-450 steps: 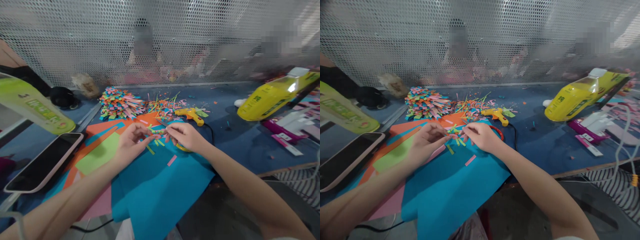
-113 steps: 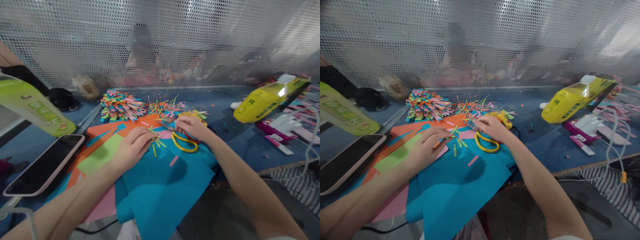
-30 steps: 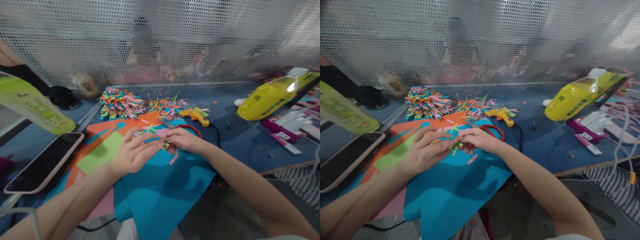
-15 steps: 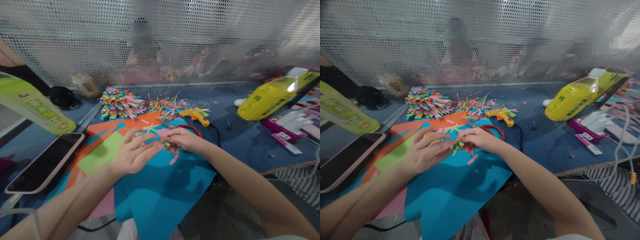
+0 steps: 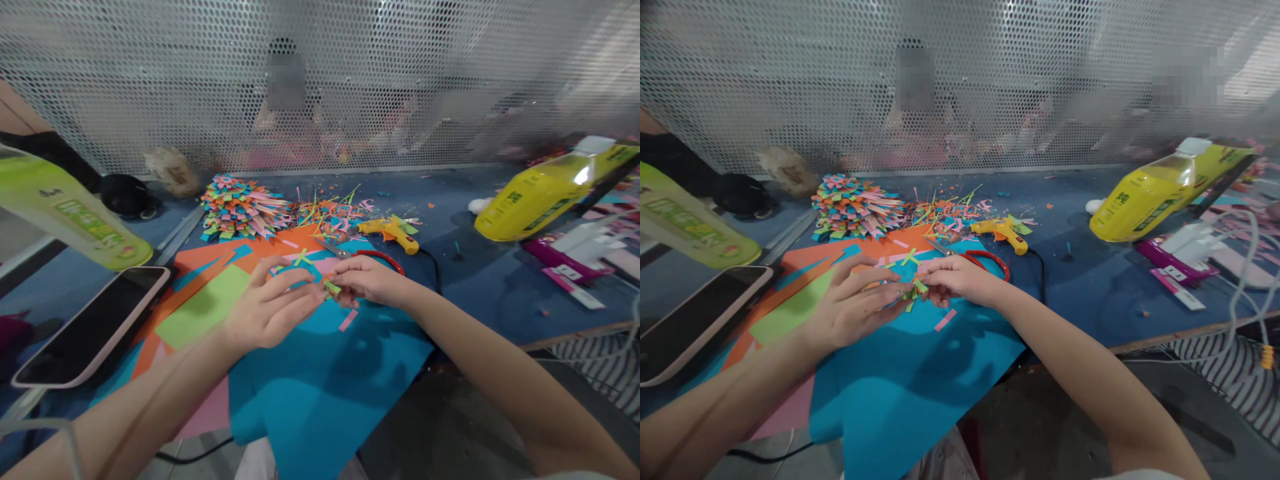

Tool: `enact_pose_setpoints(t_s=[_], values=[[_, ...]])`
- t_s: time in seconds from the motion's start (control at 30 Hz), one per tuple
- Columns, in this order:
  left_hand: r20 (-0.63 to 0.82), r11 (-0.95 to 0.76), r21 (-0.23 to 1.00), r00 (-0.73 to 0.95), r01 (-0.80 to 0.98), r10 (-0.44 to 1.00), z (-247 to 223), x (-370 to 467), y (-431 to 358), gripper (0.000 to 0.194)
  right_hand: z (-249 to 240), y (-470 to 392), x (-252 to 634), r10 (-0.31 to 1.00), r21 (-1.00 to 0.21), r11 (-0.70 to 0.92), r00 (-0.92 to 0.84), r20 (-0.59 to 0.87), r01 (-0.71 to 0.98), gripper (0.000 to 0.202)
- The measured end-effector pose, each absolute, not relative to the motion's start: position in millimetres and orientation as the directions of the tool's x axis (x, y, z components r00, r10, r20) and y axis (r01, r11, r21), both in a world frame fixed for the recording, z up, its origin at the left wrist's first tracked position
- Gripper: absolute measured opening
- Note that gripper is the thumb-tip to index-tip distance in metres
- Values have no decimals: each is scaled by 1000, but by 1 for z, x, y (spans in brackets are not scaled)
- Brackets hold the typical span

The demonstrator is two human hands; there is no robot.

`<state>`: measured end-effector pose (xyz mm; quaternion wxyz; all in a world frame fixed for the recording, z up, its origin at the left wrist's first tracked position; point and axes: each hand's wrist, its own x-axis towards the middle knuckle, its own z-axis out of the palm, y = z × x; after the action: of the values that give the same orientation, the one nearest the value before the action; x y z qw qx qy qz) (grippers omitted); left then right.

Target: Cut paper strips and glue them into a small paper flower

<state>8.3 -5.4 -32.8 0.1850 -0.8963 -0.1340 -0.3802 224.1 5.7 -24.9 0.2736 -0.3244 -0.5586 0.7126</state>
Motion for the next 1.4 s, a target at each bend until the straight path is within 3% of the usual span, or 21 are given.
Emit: enact_pose_setpoints(t_s=[0.6, 0.93, 1.03, 1.23, 1.4], values=[[758, -907, -159, 636, 390, 141, -27, 15, -8, 29, -24, 6, 223, 783, -963, -263, -598, -172, -68, 13], [797, -895, -109, 576, 433, 182, -23, 16, -10, 22, -22, 8, 223, 848, -972, -221, -508, -150, -82, 12], [810, -885, -34, 531, 464, 248, -22, 16, -9, 16, -20, 11, 226, 907, -977, -171, -408, -106, -125, 16], [784, -800, 247, 373, 547, 497, -22, 13, -5, 7, -12, 17, 233, 966, -969, -113, -251, -56, -220, 17], [724, -772, 326, 381, 546, 575, -24, 11, -5, 10, -14, 21, 235, 972, -974, -110, -227, -63, -200, 16]])
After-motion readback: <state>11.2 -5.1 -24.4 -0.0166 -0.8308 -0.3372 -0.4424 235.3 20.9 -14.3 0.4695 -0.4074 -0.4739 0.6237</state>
